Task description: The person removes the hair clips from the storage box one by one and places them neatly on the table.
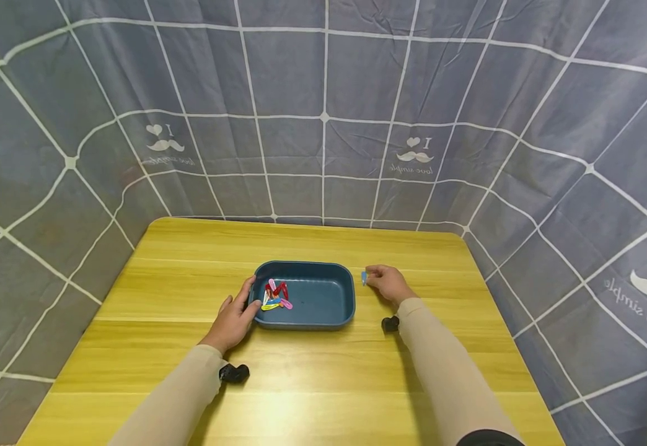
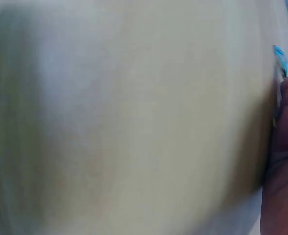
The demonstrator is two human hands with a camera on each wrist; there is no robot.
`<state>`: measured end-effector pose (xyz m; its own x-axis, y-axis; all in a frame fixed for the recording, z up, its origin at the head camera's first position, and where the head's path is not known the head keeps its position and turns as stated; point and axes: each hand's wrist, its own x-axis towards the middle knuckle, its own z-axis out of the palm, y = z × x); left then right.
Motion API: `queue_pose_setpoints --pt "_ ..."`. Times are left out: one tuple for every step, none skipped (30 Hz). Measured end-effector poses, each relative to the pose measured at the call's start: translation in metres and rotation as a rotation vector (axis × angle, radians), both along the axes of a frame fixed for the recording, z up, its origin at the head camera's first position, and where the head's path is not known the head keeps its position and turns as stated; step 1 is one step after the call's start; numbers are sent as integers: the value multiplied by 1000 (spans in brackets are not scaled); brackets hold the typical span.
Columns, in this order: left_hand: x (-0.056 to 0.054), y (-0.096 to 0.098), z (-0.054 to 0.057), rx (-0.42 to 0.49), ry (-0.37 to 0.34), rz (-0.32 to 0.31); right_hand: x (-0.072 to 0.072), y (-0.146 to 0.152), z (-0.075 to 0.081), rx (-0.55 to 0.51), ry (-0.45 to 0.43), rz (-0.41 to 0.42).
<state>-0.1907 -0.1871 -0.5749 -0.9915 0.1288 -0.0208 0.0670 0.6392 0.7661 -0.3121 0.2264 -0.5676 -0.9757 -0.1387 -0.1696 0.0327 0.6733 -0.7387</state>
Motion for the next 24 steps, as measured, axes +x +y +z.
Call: queue_pose_setpoints --pt "0 0 0 -1 0 0 -1 1 1 -7 -1 -2" --pt "0 0 0 0 -2 1 -1 2 3 -7 4 -1" --pt "0 1 0 1 -4 0 -2 2 4 -13 7 -3" --pt "0 1 0 0 -6 0 -3 3 7 -21 11 -8" --pt "-1 1 0 0 -8 2 -4 3 9 -22 19 -8" --pt "-1 1 0 -1 -10 2 -5 3 12 -26 28 -10" --pt "-1 1 0 -2 -12 2 -7 2 15 -28 36 -12" --pt "-1 1 -1 -2 -13 2 -7 1 18 -26 48 -9" --pt "-1 1 -1 -2 -13 2 -8 0 21 -32 52 -7" --pt "-2 1 -1 -3 -12 3 -9 -2 25 -34 58 1" --pt "-2 1 -1 -4 -10 3 -9 -4 29 -40 62 8" --pt "-2 0 -1 -5 -7 2 -9 -6 32 -47 62 12" --pt "-2 0 -1 -6 -4 2 -9 -8 36 -58 60 17" --pt "-2 0 -1 -5 -2 2 -9 -10 40 -72 55 24" --pt "-2 0 -1 -5 -1 1 -9 -12 44 -83 50 28" --pt "-2 -1 -1 -5 -1 0 -9 -14 47 -93 51 33" --pt "-2 -1 0 -4 -2 -1 -8 -16 50 -98 52 37" --pt "-1 -1 0 -3 -5 -1 -8 -18 53 -100 52 41" --pt "-1 -1 0 -3 -7 -1 -7 -21 56 -106 53 48" --pt "-1 0 1 -1 -8 -1 -7 -23 59 -107 59 55" --pt "0 0 1 -2 -9 -1 -6 -25 62 -109 65 59" --pt "0 0 2 -3 -7 0 -6 -27 64 -112 71 66" --pt "0 0 2 -3 -4 -1 -6 -29 67 -114 77 72" --pt "0 0 2 -3 -1 -1 -5 -32 70 -122 81 76"
